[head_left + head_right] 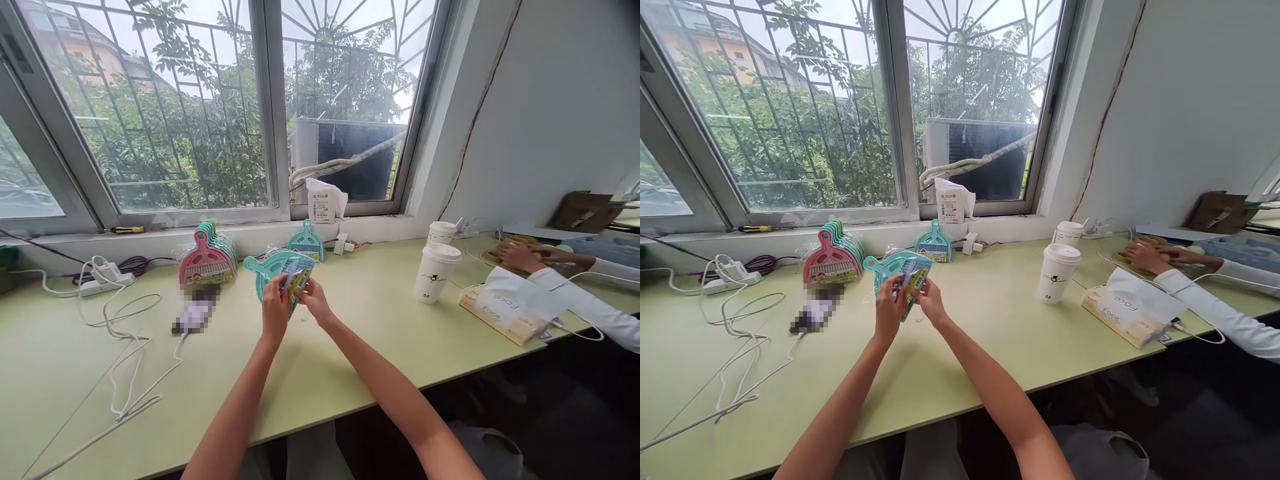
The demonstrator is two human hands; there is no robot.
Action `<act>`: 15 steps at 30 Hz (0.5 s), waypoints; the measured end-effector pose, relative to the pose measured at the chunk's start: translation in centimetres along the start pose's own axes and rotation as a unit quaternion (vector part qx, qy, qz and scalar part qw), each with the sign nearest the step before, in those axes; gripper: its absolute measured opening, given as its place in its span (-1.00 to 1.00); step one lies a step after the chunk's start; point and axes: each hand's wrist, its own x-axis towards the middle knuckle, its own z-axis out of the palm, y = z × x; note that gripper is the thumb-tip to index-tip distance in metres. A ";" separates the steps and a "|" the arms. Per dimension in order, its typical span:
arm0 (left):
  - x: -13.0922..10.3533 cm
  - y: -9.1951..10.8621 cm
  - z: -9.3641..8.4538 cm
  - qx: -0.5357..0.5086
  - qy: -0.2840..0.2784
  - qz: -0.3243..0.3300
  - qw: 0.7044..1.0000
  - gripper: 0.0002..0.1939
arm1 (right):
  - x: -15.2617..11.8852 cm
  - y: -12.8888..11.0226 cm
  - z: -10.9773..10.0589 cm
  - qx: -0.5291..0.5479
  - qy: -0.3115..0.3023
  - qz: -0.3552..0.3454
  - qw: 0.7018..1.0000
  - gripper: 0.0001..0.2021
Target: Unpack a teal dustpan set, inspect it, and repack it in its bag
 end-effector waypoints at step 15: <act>-0.7 0.6 0.9 0.151 -0.080 0.025 0.985 -0.72 | -0.3 0.2 0.0 -0.004 0.057 -0.008 0.998 -0.63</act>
